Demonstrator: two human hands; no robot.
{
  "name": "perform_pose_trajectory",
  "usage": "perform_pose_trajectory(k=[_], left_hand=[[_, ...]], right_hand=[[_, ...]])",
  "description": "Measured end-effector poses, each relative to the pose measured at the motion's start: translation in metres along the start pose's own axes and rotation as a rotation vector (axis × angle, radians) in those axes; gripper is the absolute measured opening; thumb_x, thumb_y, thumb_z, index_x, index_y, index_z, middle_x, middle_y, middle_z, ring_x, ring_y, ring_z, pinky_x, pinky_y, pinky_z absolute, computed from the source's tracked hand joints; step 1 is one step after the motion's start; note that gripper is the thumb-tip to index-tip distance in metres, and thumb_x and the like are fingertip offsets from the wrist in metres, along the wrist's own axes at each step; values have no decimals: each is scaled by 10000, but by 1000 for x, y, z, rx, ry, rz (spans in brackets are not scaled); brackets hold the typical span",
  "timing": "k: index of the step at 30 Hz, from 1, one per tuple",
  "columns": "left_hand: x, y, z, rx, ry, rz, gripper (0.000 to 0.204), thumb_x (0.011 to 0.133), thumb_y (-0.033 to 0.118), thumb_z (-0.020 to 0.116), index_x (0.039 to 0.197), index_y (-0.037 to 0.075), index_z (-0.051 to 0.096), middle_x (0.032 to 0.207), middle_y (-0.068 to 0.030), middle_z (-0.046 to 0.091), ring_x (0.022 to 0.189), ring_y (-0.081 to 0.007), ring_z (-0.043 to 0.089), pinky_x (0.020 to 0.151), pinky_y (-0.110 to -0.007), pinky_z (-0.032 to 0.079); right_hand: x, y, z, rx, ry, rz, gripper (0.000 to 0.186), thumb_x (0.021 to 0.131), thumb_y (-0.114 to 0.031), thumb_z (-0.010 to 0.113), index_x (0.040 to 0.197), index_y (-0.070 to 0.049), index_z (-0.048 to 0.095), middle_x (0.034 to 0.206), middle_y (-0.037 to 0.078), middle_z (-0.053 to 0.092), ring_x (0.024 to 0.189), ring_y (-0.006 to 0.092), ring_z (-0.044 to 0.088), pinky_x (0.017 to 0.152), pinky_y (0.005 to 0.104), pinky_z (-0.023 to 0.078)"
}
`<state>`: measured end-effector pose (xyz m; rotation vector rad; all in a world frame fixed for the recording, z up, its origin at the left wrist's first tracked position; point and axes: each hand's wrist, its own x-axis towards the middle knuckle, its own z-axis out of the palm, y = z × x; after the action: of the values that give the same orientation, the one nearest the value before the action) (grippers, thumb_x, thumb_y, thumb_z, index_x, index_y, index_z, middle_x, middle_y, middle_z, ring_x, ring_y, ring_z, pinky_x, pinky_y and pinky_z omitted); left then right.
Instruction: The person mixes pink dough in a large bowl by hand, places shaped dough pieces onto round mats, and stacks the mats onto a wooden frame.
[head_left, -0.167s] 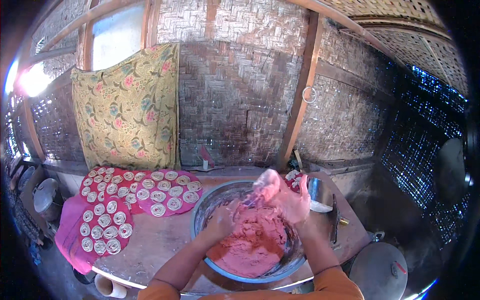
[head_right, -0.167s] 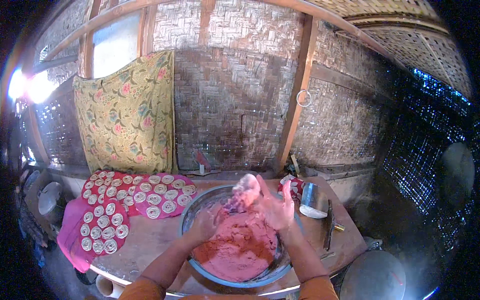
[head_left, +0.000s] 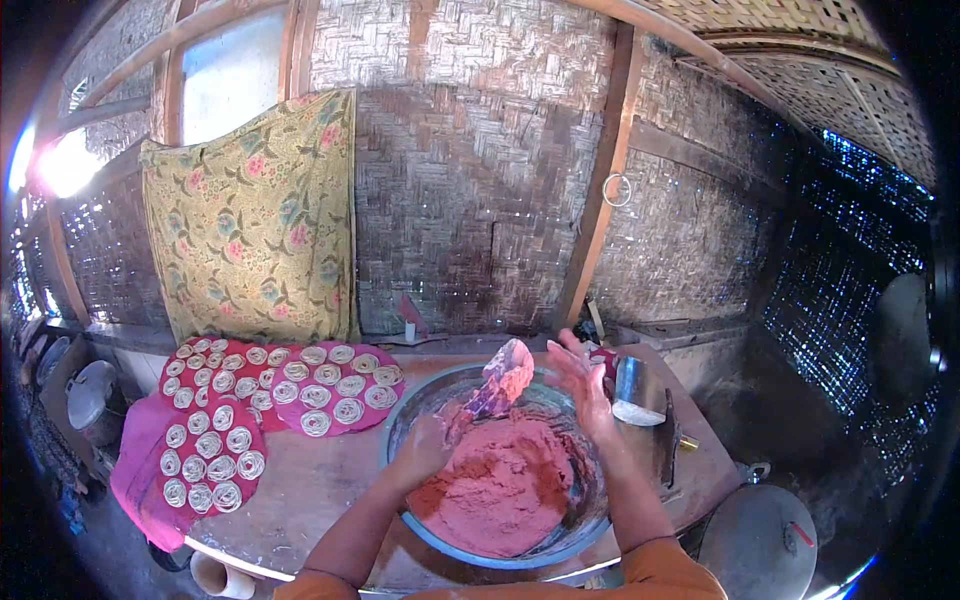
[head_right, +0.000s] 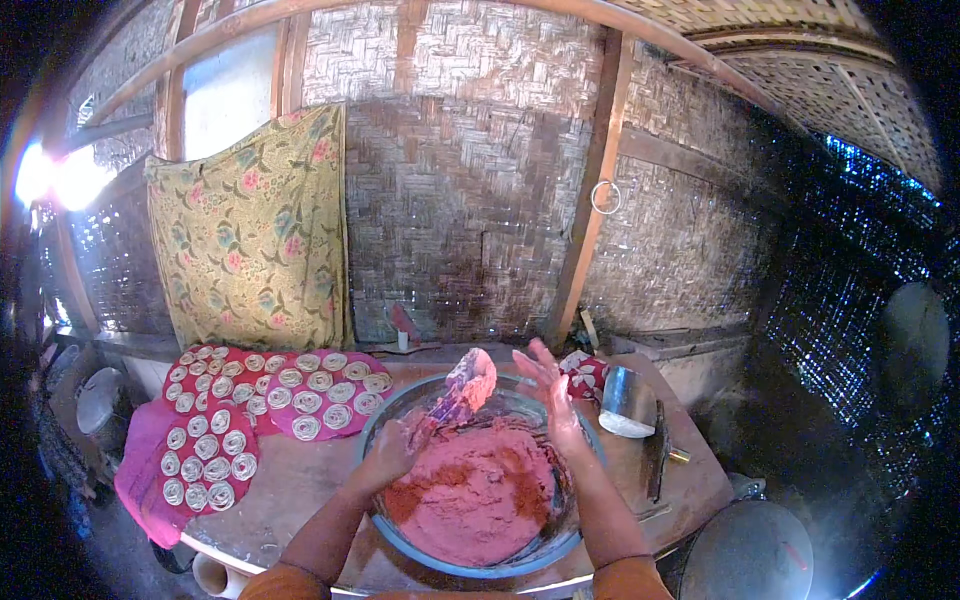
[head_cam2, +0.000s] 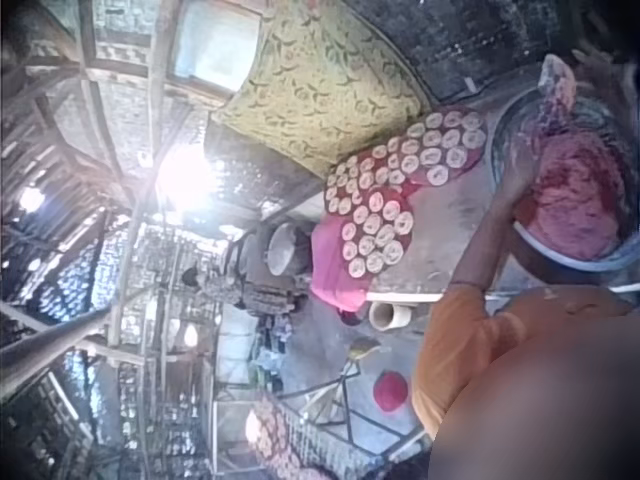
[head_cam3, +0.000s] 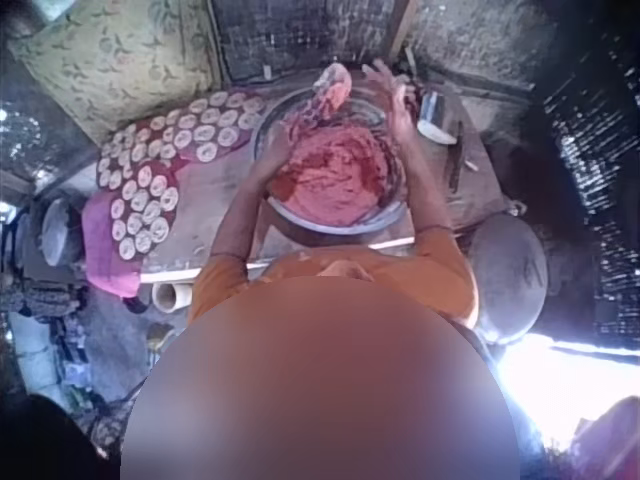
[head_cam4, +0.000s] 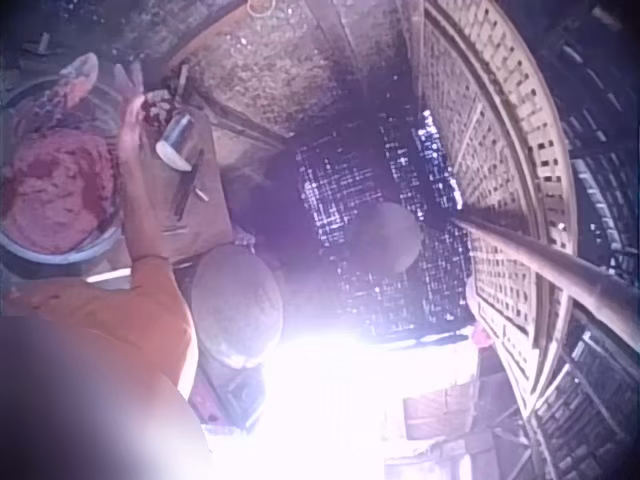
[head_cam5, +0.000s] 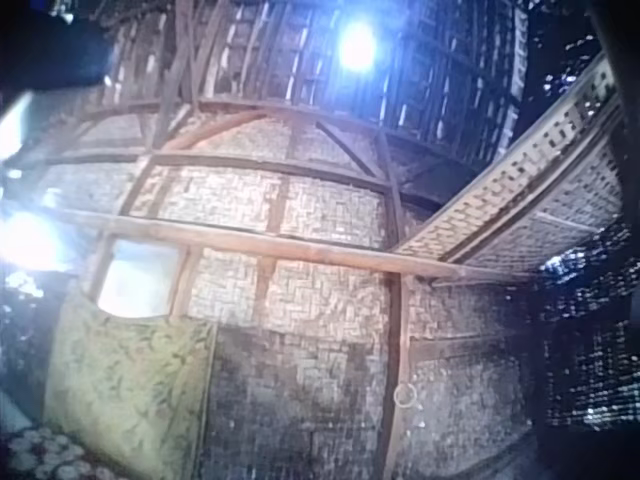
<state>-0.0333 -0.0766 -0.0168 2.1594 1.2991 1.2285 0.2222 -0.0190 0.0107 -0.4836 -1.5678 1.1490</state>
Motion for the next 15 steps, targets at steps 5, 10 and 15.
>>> perform_pose_trajectory(k=[5,10,15], left_hand=[[-12,-15,6,31,-10,116,317,913,199,481,1135,-16,552,987,-262,597,929,-433,559,815,-458,441],[-14,-15,21,51,76,146,324,890,174,511,1133,-36,550,994,-259,593,921,-419,555,831,-442,427],[-16,2,19,17,44,-7,313,868,122,512,1127,-49,556,1066,-272,589,1012,-425,548,902,-445,424]], right_hand=[[-1,0,23,-139,-60,-313,839,900,-649,155,1408,9,269,1525,92,119,1348,234,266,1122,414,76],[-15,-3,33,29,-47,-286,817,908,-634,159,1405,1,284,1525,102,108,1361,232,222,1123,412,68],[-18,-1,38,116,-33,-265,795,916,-620,164,1402,-6,298,1526,113,97,1373,230,178,1124,410,61]])
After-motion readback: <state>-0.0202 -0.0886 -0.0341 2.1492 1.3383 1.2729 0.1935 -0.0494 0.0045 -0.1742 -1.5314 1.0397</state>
